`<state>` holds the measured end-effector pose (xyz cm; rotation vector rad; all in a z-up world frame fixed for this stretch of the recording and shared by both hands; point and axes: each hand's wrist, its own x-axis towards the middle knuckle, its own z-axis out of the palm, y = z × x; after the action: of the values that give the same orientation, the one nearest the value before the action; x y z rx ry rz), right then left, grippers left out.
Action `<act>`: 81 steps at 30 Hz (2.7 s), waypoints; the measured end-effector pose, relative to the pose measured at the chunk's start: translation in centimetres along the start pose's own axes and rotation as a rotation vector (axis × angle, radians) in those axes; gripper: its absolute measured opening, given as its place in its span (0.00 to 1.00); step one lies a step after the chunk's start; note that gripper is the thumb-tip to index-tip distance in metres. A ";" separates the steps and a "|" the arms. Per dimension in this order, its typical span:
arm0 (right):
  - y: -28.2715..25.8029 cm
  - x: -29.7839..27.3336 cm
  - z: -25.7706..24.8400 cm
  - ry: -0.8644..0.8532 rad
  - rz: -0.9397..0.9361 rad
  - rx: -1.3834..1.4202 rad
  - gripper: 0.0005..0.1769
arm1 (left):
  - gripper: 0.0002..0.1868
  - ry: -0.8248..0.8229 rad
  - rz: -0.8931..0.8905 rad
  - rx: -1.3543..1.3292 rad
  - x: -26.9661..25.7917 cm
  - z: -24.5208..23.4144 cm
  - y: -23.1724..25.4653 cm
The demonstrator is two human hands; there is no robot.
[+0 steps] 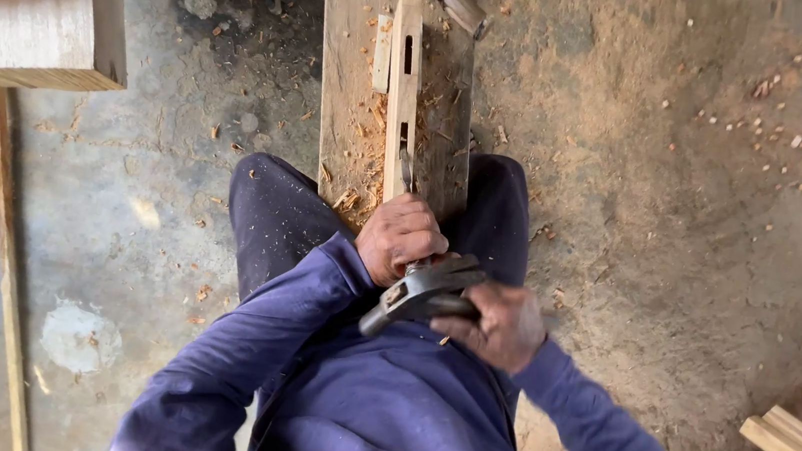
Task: Using a hammer and chisel to carve a mortise into a large wooden beam.
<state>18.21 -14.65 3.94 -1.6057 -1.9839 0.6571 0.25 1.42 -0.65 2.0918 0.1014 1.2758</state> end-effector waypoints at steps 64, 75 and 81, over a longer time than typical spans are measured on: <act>-10.5 2.7 -5.7 -0.057 -0.036 0.315 0.27 | 0.15 0.143 -0.212 -0.258 3.3 -3.0 2.5; -7.8 2.7 -4.7 -0.048 -0.027 0.315 0.28 | 0.15 0.139 -0.224 -0.257 2.7 -2.6 2.5; -6.6 2.5 -3.1 -0.106 0.087 0.185 0.29 | 0.16 0.116 -0.099 -0.228 1.3 -1.8 1.7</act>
<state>14.91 -13.28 10.76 -1.5808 -1.8729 0.9482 -0.98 1.53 1.81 1.7987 0.1039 1.2855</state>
